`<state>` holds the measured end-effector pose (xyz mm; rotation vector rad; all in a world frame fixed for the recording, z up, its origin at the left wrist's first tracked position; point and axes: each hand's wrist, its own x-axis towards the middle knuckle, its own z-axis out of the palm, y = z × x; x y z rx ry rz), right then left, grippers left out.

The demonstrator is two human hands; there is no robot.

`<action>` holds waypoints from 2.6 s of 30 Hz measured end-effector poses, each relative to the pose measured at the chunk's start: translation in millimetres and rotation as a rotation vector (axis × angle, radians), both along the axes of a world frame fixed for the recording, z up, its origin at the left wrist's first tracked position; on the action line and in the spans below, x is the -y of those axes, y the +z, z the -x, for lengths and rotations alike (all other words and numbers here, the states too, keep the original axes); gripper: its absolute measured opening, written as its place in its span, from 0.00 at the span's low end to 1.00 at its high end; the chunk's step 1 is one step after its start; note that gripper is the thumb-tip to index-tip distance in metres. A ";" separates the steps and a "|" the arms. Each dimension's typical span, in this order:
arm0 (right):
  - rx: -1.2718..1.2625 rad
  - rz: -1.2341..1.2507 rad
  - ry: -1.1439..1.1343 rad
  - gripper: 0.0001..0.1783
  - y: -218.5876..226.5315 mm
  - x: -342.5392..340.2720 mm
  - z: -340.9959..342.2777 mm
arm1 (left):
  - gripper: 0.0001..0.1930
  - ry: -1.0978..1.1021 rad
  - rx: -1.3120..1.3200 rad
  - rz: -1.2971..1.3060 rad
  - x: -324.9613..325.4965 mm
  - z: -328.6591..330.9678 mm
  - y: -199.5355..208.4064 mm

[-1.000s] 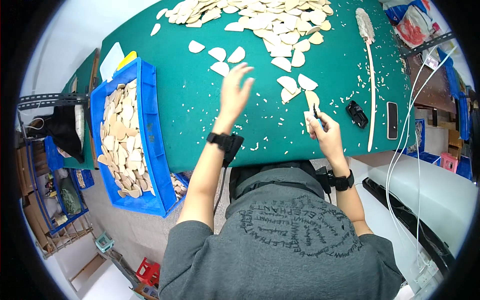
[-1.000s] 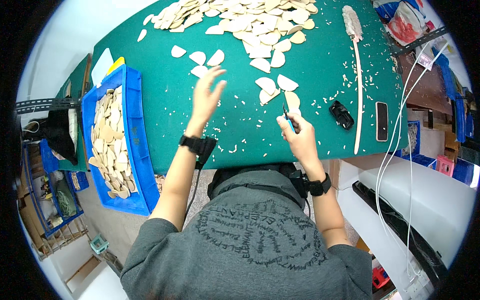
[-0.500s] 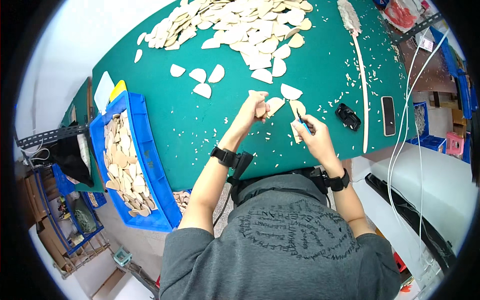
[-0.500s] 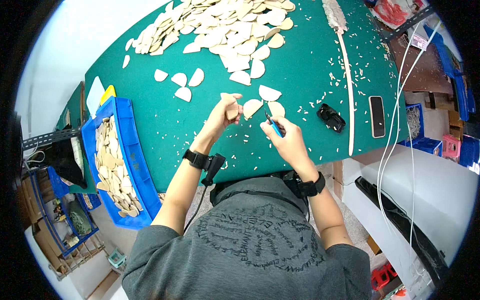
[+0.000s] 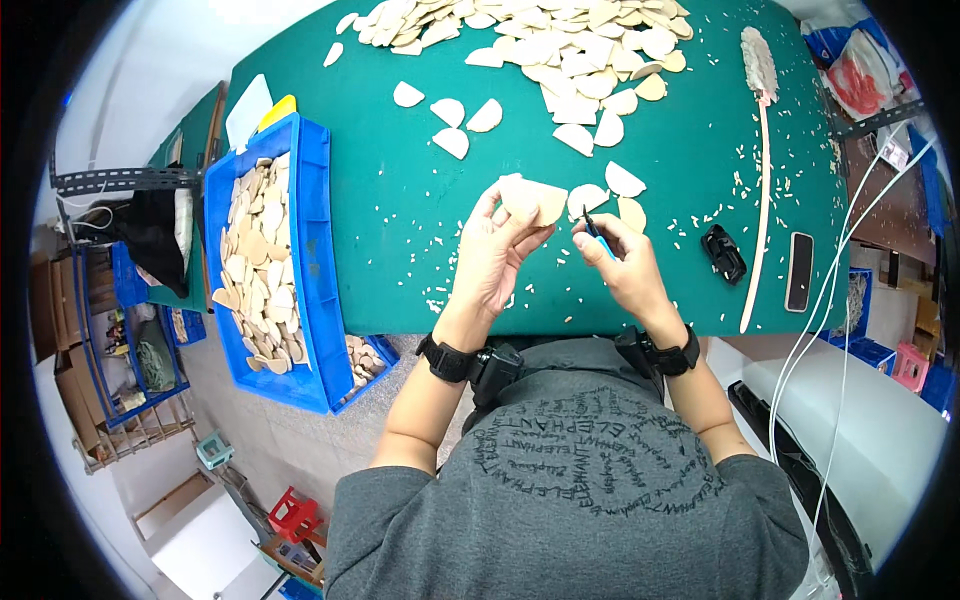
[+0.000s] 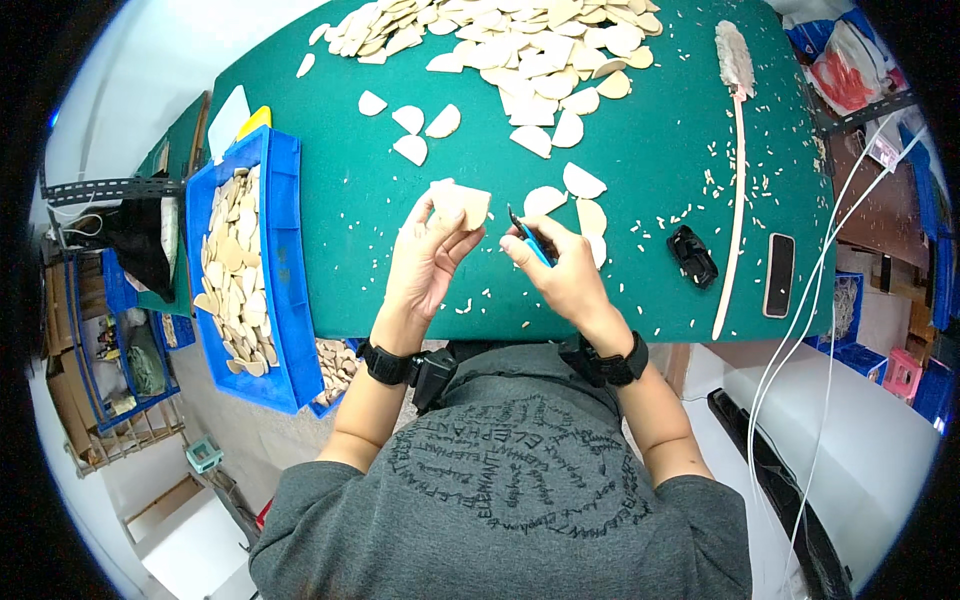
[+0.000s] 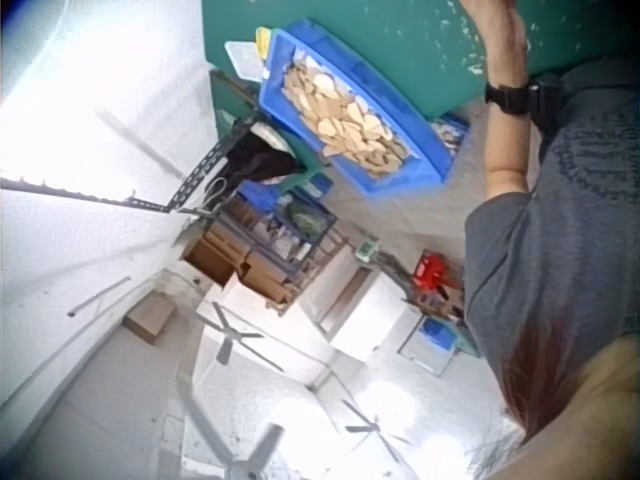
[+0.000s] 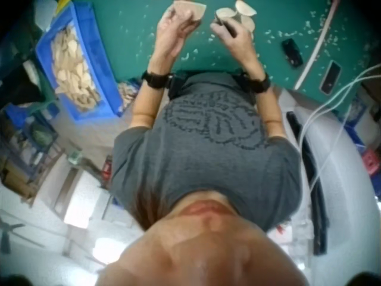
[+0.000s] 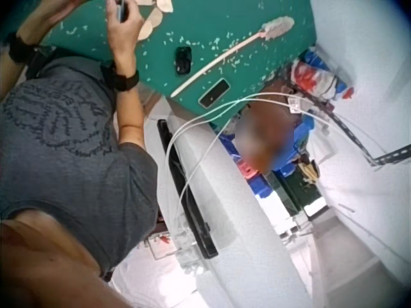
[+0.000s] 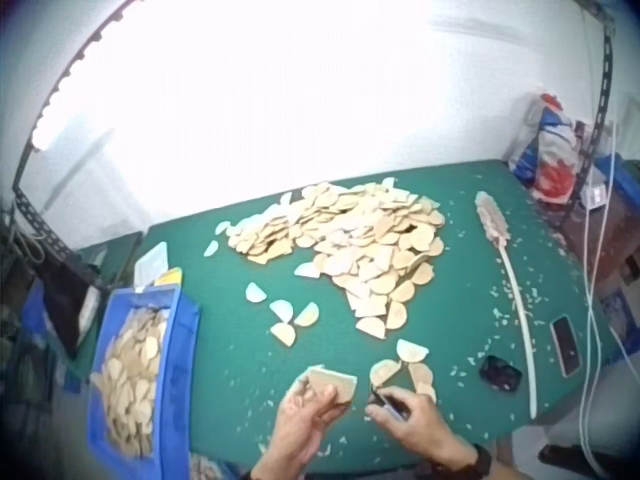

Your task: The person uses a small knife to trim the edges of numerous small, light-colored wooden pieces on a green work surface. They pick up each piece individually, shave off small amounts of material, and place the trimmed pieces into a blue plastic bin to the left.

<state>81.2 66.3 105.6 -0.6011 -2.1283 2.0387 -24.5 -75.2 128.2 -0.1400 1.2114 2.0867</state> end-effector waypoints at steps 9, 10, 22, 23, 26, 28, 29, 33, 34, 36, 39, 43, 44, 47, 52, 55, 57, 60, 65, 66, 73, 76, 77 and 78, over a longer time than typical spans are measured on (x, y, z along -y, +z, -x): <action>-0.066 -0.030 -0.010 0.18 11.4 24.2 8.6 | 0.17 0.042 -0.112 -0.002 18.7 -10.4 4.0; -0.074 -0.045 -0.018 0.18 13.1 28.1 10.8 | 0.17 0.046 -0.125 0.000 21.4 -9.6 5.4; -0.061 -0.125 -0.078 0.19 17.4 80.2 33.5 | 0.14 0.064 -0.201 -0.028 70.6 11.7 8.6; -0.061 -0.134 -0.067 0.19 20.5 84.2 35.8 | 0.14 0.069 -0.210 -0.030 74.8 13.6 9.4; -0.093 -0.138 -0.078 0.18 26.2 97.9 44.1 | 0.14 0.089 -0.246 -0.022 86.9 17.9 11.1; -0.048 -0.185 -0.064 0.18 29.9 104.2 47.0 | 0.14 0.111 -0.280 0.000 94.0 18.5 12.7; -0.025 -0.209 -0.056 0.18 31.0 107.5 48.7 | 0.14 0.117 -0.293 0.003 97.7 20.3 12.8; -0.057 -0.260 -0.058 0.17 28.7 121.0 56.8 | 0.14 0.137 -0.322 0.002 111.4 24.6 12.2; -0.059 -0.258 -0.059 0.16 26.3 123.6 58.3 | 0.14 0.140 -0.325 -0.004 114.3 25.8 12.3; -0.043 -0.266 -0.052 0.16 25.3 128.2 60.8 | 0.14 0.140 -0.331 0.000 120.5 28.6 10.9; -0.017 -0.231 -0.045 0.15 24.8 134.3 63.6 | 0.14 0.133 -0.303 -0.013 129.0 32.9 12.4; -0.081 0.197 -0.100 0.13 23.5 137.5 69.4 | 0.15 0.066 -0.113 -0.043 142.0 39.4 19.6; -0.117 0.266 -0.052 0.14 30.1 134.5 70.5 | 0.16 0.038 -0.072 -0.067 144.9 40.7 21.2; -0.248 0.178 -0.020 0.13 39.6 141.6 82.5 | 0.18 -0.053 0.031 -0.126 152.8 42.0 21.5; -0.197 0.280 0.060 0.11 49.7 141.8 86.8 | 0.18 -0.180 0.122 -0.125 161.4 42.4 12.4; -0.098 0.462 -0.033 0.11 48.8 144.0 91.4 | 0.19 -0.222 0.190 -0.214 163.4 45.8 8.7; -0.128 0.443 -0.068 0.12 49.1 145.4 92.3 | 0.19 -0.212 0.210 -0.231 164.8 46.0 8.8; -0.217 0.438 0.043 0.13 48.0 140.4 86.8 | 0.19 -0.210 0.238 -0.256 163.4 47.6 8.5; -0.129 0.379 0.177 0.13 61.9 136.1 83.1 | 0.22 -0.242 0.325 -0.337 158.5 47.0 4.0; -0.138 0.361 0.190 0.13 57.6 134.8 82.8 | 0.26 -0.249 0.333 -0.346 157.0 45.8 5.4; -0.141 0.460 0.209 0.12 50.7 121.9 81.1 | 0.27 -0.275 0.328 -0.290 148.7 44.1 5.7; -0.074 0.550 0.205 0.13 45.1 120.6 84.1 | 0.17 -0.271 0.249 -0.235 152.0 45.7 3.0; -0.054 0.548 0.182 0.14 42.8 122.8 84.7 | 0.17 -0.232 0.186 -0.143 156.7 47.4 4.7; -0.031 0.515 0.137 0.14 39.3 124.1 84.1 | 0.17 -0.114 0.111 -0.065 162.2 50.5 5.7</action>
